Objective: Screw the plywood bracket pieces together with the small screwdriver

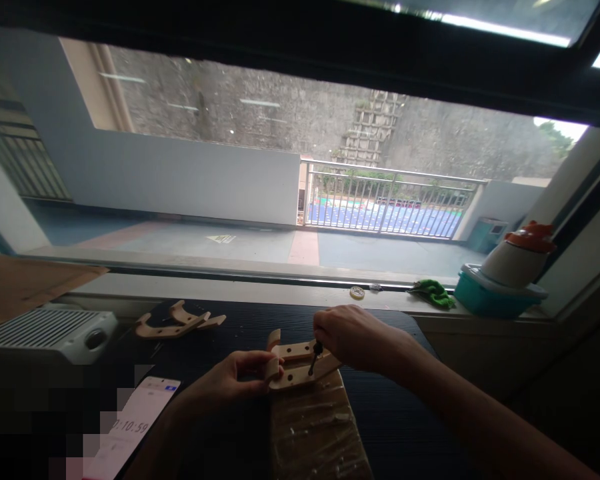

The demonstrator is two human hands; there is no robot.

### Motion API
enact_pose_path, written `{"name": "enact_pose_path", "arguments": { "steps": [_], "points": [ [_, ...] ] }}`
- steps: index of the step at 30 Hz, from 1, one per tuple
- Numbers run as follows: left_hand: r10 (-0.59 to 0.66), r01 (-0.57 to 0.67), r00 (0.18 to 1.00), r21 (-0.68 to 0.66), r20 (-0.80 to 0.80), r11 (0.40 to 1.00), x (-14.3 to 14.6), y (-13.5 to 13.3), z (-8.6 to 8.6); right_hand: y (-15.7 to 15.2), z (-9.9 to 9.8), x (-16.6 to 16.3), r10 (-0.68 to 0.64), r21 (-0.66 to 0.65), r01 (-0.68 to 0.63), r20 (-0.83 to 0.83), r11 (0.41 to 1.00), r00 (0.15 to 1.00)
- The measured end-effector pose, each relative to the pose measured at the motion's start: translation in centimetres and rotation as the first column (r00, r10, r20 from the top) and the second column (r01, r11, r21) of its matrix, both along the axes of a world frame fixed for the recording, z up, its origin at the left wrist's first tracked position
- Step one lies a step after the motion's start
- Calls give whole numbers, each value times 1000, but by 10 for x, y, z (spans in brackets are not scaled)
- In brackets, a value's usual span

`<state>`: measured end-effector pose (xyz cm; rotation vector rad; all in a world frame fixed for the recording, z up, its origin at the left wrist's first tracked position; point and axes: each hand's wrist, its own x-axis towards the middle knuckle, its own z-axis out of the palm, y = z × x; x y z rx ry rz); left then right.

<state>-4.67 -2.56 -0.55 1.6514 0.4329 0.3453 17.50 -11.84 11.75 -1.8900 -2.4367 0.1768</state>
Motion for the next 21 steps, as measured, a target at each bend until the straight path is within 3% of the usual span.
{"name": "enact_pose_path", "arguments": {
  "steps": [10,21],
  "points": [
    [18,-18,1000,-21,-8,1000,-1,2,-7,0,13,-1,58,-61,-58,-11,996,998],
    [64,-63,996,23,-61,998,-1,-1,-1,3,4,-3,55,-18,-55,-13,998,998]
  ]
}}
